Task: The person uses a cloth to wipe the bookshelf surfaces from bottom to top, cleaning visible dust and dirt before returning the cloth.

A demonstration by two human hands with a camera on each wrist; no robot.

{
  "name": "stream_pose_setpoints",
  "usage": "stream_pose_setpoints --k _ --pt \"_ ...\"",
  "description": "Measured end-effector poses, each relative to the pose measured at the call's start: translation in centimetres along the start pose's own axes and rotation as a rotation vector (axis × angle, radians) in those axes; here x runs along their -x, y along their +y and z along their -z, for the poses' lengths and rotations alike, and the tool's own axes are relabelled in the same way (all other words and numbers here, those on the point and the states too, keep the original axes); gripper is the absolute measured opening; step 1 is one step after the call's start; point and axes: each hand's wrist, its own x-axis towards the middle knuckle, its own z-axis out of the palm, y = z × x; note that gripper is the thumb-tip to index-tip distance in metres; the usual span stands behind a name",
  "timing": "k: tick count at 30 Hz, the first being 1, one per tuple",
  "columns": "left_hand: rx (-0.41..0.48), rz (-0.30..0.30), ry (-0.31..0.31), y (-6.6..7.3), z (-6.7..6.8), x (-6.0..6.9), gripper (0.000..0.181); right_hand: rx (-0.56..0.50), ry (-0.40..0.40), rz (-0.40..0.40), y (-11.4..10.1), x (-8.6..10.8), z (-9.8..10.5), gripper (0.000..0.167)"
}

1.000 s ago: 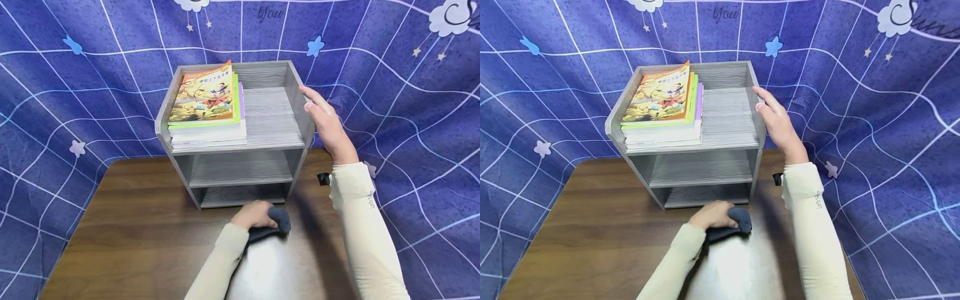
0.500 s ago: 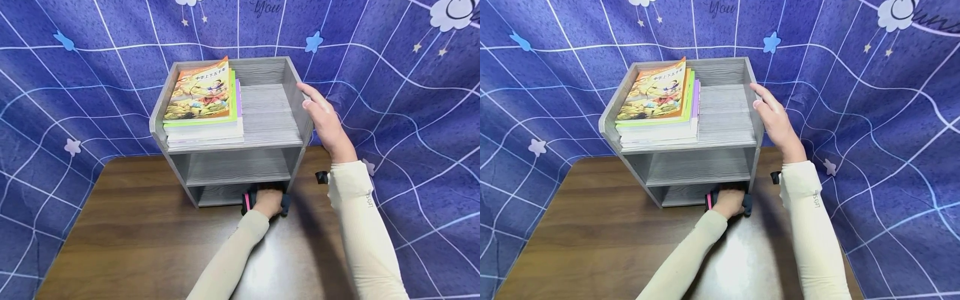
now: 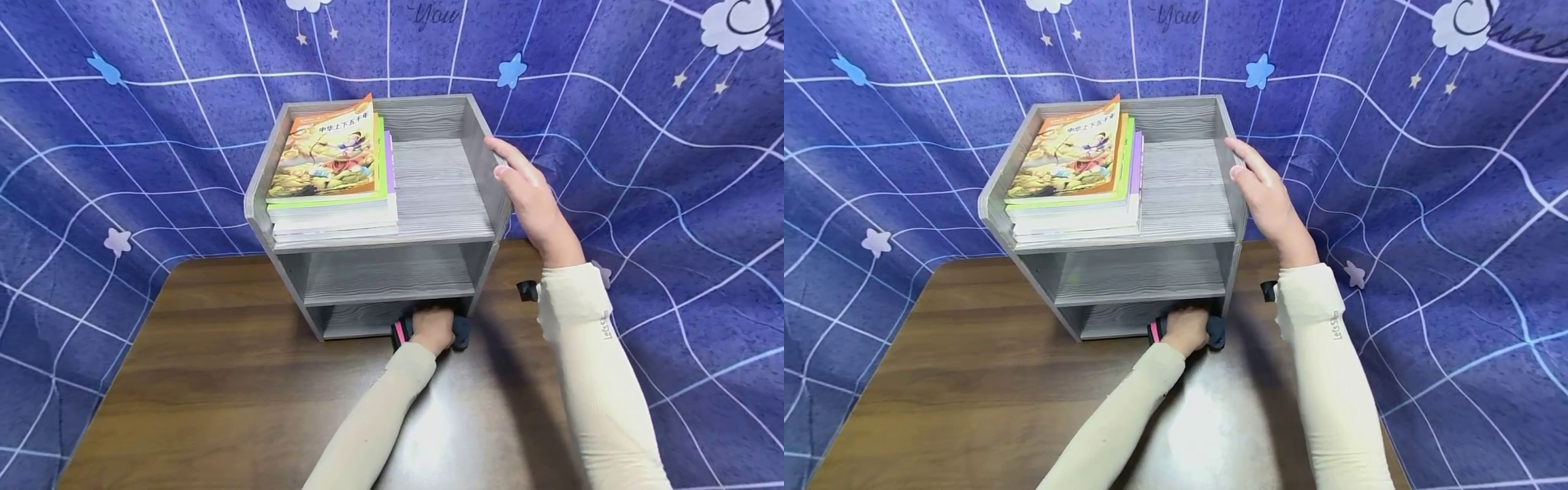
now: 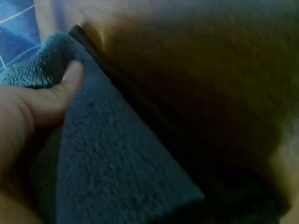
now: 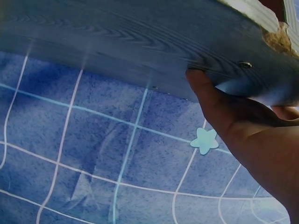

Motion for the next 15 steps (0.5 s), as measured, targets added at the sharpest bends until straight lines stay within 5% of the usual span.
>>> stream_pose_setpoints --k 7,15 --pt "0.022 0.076 0.011 -1.2 0.4 0.5 0.013 -0.022 -0.015 0.018 0.0 -0.1 0.1 0.052" --pt "0.033 0.125 -0.034 -5.4 0.9 2.1 0.009 -0.034 -0.017 0.018 -0.1 0.0 0.3 0.052"
